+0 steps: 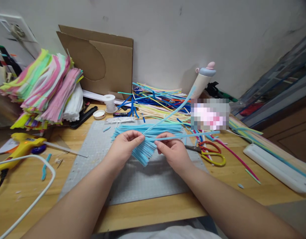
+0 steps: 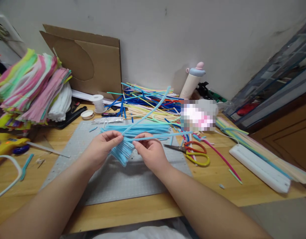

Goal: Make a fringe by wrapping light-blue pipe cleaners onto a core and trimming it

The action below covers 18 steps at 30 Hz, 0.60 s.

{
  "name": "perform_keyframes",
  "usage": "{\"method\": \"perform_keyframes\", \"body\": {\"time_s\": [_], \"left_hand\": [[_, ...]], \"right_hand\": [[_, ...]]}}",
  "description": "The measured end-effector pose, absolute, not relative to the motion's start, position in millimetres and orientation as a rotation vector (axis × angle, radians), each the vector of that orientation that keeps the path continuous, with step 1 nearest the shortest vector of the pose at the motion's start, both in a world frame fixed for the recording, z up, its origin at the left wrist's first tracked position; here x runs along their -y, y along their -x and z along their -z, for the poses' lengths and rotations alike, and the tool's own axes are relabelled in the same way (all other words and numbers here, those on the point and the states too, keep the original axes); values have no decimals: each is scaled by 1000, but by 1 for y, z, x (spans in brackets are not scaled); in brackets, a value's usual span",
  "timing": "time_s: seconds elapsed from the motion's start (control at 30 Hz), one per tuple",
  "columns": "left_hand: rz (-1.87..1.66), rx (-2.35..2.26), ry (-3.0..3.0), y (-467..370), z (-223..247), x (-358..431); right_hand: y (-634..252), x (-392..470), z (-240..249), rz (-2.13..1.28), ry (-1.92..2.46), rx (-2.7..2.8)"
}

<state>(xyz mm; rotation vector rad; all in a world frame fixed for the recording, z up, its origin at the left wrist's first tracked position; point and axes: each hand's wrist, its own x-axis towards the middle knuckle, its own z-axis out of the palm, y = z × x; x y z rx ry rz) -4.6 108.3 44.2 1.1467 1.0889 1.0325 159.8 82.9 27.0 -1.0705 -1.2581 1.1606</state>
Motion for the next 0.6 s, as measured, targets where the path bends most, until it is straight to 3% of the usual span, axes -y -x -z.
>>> {"method": "perform_keyframes", "body": {"time_s": [0.6], "left_hand": [[-1200, -1281, -1294, 3, -41, -107]], "right_hand": [[-158, -82, -25, -1271, 1179, 1180]]}}
